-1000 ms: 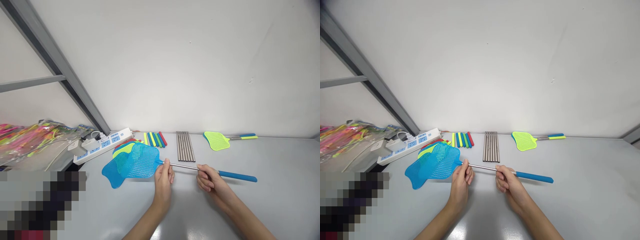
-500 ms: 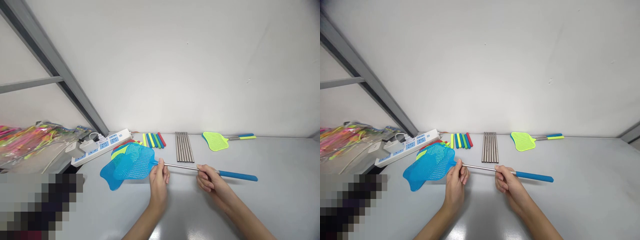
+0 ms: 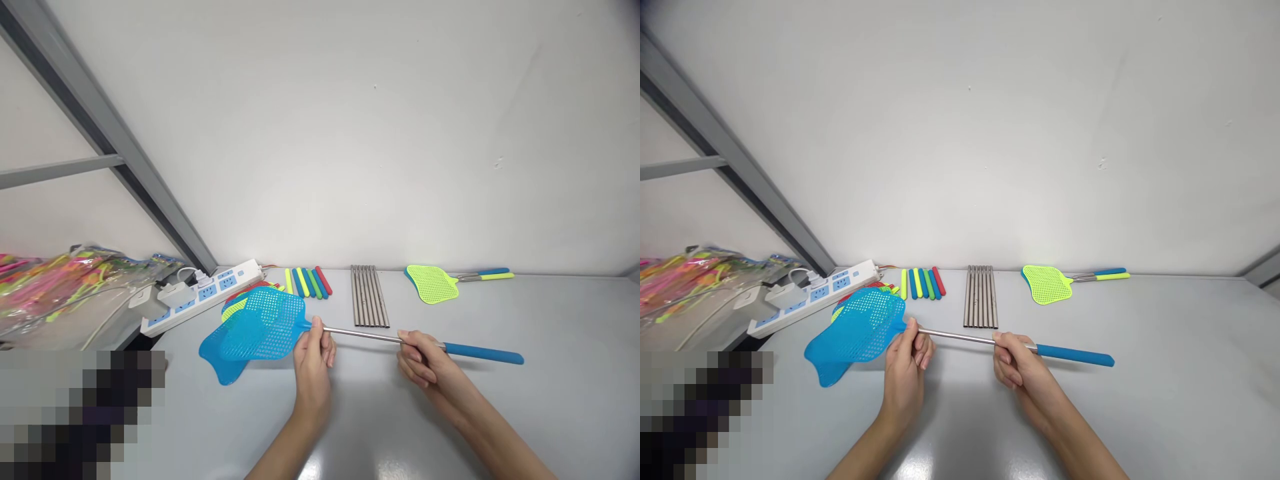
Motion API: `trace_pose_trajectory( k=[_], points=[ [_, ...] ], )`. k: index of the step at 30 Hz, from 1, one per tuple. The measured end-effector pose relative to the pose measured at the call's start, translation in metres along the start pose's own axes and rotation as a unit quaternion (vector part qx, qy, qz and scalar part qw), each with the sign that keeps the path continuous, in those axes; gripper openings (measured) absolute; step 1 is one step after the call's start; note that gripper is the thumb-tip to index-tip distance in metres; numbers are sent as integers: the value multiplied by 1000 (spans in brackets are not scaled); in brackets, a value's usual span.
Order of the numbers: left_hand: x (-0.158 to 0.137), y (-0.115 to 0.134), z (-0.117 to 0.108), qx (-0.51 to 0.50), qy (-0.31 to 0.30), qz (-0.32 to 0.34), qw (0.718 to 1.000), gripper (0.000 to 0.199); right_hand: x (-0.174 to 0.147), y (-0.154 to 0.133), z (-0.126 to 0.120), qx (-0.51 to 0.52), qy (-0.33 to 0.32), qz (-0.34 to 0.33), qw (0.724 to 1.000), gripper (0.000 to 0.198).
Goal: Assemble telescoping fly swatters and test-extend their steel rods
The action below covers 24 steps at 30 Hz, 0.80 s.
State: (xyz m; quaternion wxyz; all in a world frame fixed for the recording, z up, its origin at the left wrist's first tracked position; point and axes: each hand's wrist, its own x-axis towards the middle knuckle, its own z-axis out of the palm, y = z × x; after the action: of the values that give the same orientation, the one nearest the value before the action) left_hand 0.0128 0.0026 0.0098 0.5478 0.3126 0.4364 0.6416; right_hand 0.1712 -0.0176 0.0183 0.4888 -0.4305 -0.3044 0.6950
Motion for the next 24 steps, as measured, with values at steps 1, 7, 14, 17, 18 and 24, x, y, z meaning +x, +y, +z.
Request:
trace_pose_trajectory(
  k=[1, 7, 14, 17, 18, 24],
  points=[
    [-1, 0, 0, 0, 0, -2, 1000, 36, 0, 0, -1, 1, 0, 1, 1000, 37],
    [-4, -5, -1, -1, -18, -18, 1000, 37, 0, 0, -6, -11, 7, -3, 1000, 37],
    [-5, -5, -1, -42, 0, 8, 999, 37, -1, -3, -5, -14, -58, 19, 998, 38],
    [-5, -2, 1, -102, -5, -5, 995, 38, -1, -2, -9, 4, -74, 16, 997, 37],
    [-5, -1, 2, -123, 0, -10, 992, 39, -1, -2, -10, 8, -77, 15, 997, 37],
    [0, -3, -2, -100, 52, 6, 994, 37, 0, 1, -10, 5, -86, 16, 996, 36]
  ],
)
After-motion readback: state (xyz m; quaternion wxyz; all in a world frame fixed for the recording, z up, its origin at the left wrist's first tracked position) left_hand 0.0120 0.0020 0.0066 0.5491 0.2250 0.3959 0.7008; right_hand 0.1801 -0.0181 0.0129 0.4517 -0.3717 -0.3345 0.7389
